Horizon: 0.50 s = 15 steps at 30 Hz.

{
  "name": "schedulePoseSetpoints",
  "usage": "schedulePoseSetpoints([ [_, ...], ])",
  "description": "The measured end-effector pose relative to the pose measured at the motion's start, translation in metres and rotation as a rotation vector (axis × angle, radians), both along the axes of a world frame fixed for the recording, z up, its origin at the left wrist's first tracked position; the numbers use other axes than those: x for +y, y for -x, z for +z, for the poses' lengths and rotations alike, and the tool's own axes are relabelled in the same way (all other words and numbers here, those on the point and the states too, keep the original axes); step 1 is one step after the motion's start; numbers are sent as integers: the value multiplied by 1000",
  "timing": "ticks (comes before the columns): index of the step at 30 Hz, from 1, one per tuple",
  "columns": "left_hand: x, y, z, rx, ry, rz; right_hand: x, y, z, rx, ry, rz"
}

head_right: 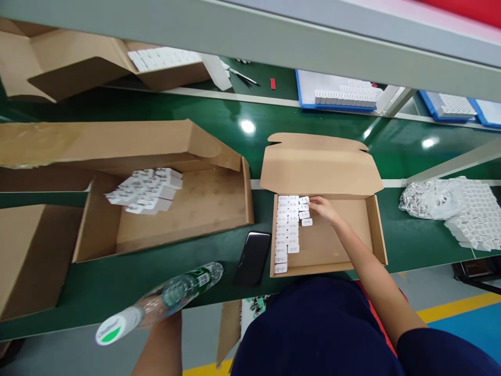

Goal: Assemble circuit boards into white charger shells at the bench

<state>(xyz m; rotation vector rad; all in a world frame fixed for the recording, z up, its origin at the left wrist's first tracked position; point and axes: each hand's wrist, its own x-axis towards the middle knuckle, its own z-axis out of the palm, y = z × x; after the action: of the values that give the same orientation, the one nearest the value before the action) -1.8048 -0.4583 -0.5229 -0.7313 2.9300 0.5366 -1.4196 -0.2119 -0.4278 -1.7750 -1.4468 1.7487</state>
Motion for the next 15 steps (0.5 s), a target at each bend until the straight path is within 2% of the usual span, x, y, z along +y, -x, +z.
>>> schedulePoseSetpoints([
  [6,-7,1,-11,18,-44,161,-21,-14,-8,22,-90,56],
  [10,-10,4,-19,16,-40,269,-47,-26,-11,52,-106,202],
  [12,-11,6,-21,14,-53,268,-56,-23,-16,42,-140,234],
  [15,-11,7,-20,9,-97,175,-58,-11,-30,-10,-246,198],
])
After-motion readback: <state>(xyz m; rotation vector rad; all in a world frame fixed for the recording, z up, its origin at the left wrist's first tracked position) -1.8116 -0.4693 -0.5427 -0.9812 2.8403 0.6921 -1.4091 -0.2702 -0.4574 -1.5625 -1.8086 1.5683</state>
